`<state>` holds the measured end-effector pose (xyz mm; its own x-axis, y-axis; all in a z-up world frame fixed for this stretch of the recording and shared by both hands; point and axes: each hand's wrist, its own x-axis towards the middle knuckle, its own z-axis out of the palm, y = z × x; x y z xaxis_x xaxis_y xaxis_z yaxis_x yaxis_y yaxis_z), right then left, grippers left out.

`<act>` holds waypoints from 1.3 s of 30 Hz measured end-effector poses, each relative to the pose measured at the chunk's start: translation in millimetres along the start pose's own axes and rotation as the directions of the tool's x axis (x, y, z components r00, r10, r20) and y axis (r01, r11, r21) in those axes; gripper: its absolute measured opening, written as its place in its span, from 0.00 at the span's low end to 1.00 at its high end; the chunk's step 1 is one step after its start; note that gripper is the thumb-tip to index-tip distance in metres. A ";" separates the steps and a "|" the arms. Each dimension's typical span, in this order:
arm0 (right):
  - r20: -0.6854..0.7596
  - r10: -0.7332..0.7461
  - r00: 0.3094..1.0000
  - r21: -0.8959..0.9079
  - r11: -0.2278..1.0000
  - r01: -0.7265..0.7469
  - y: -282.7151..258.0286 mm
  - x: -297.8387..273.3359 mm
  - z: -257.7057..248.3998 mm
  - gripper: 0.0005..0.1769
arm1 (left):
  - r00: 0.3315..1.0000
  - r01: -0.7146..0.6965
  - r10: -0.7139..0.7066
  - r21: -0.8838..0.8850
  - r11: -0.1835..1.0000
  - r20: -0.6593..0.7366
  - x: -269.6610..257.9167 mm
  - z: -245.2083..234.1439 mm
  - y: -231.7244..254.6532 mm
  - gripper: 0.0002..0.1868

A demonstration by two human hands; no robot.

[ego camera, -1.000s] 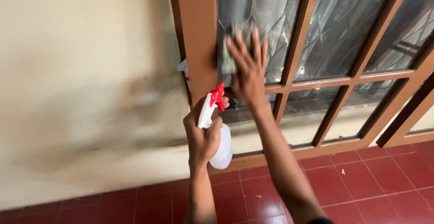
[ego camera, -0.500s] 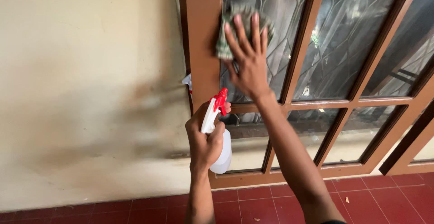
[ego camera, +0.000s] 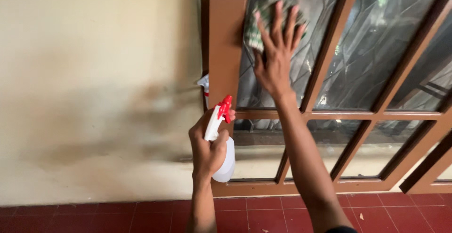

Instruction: The person cleans a multi-pane glass door using a spray bottle and a cloth. They spray the glass and wipe it repeatedly with the cloth, working across different panes of the door.

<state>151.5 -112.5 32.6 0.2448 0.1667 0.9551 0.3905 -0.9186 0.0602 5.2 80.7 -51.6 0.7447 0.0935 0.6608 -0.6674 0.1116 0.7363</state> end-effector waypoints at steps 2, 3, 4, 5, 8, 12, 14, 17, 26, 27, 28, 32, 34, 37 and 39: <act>0.110 0.109 0.988 0.139 0.982 -0.124 -19.9 -25.5 3.0 0.44 | 1.000 0.013 -0.013 -0.002 1.000 0.015 0.6 -3.7 -7.4 0.29; 0.166 0.156 0.974 0.200 0.962 -0.188 -31.2 -43.4 0.9 0.46 | 1.000 0.015 -0.015 -0.006 1.000 0.026 0.7 -5.6 -10.8 0.27; 0.153 0.130 0.980 0.287 0.943 -0.170 -45.7 -63.6 -2.1 0.43 | 0.997 0.078 -0.078 -0.010 0.997 0.013 -2.3 -8.9 -12.5 0.28; 0.133 0.104 0.986 0.373 0.916 -0.147 -58.9 -78.7 -3.5 0.40 | 0.991 0.136 -0.136 -0.012 0.991 0.000 -4.7 -13.0 -13.6 0.29; 0.217 0.137 0.967 0.357 0.911 -0.209 -84.9 -98.6 -6.3 0.46 | 0.995 0.102 -0.102 -0.033 0.994 0.006 -15.2 -26.7 -16.1 0.29; 0.189 0.050 0.981 0.128 0.989 -0.075 -77.9 -45.6 -6.3 0.48 | 0.997 0.072 -0.072 -0.003 0.997 0.013 -24.9 -49.2 -9.0 0.28; 0.130 0.013 0.991 0.069 0.997 -0.022 -78.3 -12.6 2.8 0.47 | 0.991 0.134 -0.134 0.004 0.991 0.001 -30.1 -58.0 -5.4 0.28; 0.066 -0.013 0.998 0.065 0.998 0.009 -87.1 5.2 10.2 0.44 | 0.989 0.147 -0.147 0.000 0.989 -0.009 -32.8 -71.9 -3.1 0.28; 0.123 0.037 0.992 0.020 0.999 -0.040 -126.4 -84.3 12.5 0.44 | 0.998 0.055 -0.055 0.040 0.998 -0.022 -43.4 -93.1 -10.3 0.27; 0.168 0.053 0.984 0.033 0.998 -0.059 -120.8 -75.0 11.1 0.46 | 0.999 0.049 -0.048 0.045 0.998 -0.020 -40.9 -94.3 -10.4 0.27; 0.213 0.068 0.975 0.045 0.996 -0.079 -110.1 -55.3 12.7 0.48 | 0.999 0.040 -0.039 0.042 0.998 -0.017 -36.3 -95.3 -11.1 0.26; 0.158 -0.024 0.987 0.034 0.999 0.019 -70.4 36.5 14.5 0.41 | 0.996 0.081 -0.081 0.018 0.997 -0.026 -27.8 -91.8 -13.2 0.23; 0.142 -0.055 0.988 0.067 0.997 0.046 -73.0 38.3 11.2 0.43 | 0.997 0.068 -0.067 0.023 0.997 -0.030 -22.9 -92.6 -13.3 0.23; 0.125 -0.101 0.987 0.029 0.995 0.098 -85.8 -2.4 12.0 0.42 | 0.999 0.013 -0.012 0.031 0.999 -0.034 -21.9 -90.2 -13.0 0.25; 0.212 -0.062 0.975 0.240 0.971 0.010 -102.2 -60.5 3.9 0.48 | 0.999 0.005 -0.004 0.025 1.000 -0.043 -25.6 -90.2 -13.0 0.25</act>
<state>100.2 -27.4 -32.4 0.4030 0.2957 0.8661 0.5944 -0.8042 -0.0020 -4.8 166.1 -91.2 0.7467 0.1352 0.6512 -0.6637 0.0871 0.7429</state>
